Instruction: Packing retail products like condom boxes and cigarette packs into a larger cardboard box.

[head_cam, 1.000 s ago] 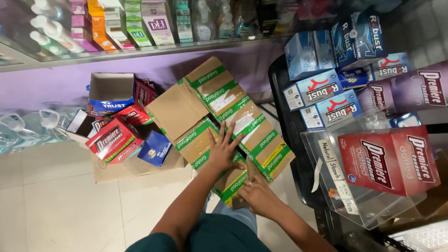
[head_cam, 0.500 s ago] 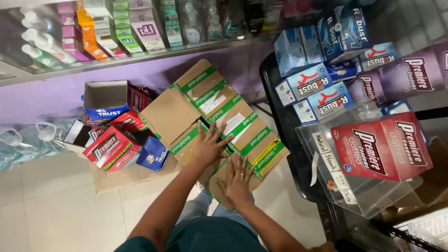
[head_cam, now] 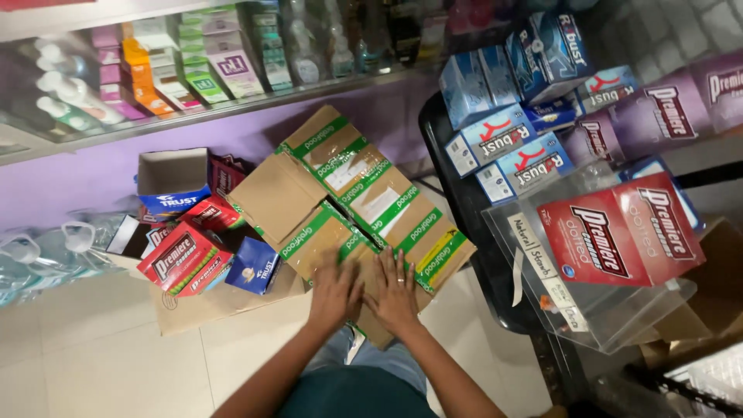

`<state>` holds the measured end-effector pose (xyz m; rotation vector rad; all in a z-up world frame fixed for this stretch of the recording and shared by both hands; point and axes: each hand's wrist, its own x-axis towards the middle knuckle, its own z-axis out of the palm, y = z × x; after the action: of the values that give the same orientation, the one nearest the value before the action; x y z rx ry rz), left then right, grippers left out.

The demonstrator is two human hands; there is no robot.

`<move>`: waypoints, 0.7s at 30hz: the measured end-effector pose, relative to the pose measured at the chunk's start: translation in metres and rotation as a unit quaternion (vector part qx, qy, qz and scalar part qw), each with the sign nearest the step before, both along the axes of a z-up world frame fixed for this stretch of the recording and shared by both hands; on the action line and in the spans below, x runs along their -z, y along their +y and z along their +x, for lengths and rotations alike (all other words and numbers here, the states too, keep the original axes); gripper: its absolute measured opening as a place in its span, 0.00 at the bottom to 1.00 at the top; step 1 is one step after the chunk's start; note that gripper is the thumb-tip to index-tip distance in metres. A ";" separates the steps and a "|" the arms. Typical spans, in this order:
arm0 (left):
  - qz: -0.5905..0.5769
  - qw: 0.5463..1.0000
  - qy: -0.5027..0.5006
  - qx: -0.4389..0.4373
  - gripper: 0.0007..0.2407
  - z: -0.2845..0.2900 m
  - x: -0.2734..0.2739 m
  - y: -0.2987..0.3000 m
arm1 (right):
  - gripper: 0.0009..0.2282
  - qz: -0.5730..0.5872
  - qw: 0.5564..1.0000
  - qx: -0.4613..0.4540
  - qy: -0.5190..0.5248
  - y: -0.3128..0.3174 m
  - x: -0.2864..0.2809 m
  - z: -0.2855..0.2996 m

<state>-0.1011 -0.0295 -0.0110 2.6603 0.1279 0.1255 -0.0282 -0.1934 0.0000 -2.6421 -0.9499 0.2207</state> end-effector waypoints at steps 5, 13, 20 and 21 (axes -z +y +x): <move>-0.151 0.948 0.002 -0.281 0.39 -0.032 0.004 -0.003 | 0.36 0.038 0.999 -0.023 0.004 -0.014 -0.018 0.022; -0.655 0.569 0.215 -0.449 0.41 -0.031 0.080 0.014 | 0.26 0.158 0.986 0.060 0.014 -0.003 0.003 0.135; -0.823 0.370 -0.015 -0.430 0.33 -0.018 0.138 -0.003 | 0.21 0.036 0.995 0.032 0.084 0.013 0.012 0.166; -0.842 0.352 -0.110 -0.394 0.33 -0.011 0.149 -0.005 | 0.22 -0.011 0.999 -0.001 -0.035 0.016 0.013 0.166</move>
<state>-0.1118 -0.0350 -0.1597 0.2486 0.8557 0.3660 0.1382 -0.1774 -0.0132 -2.6858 -0.9779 0.1399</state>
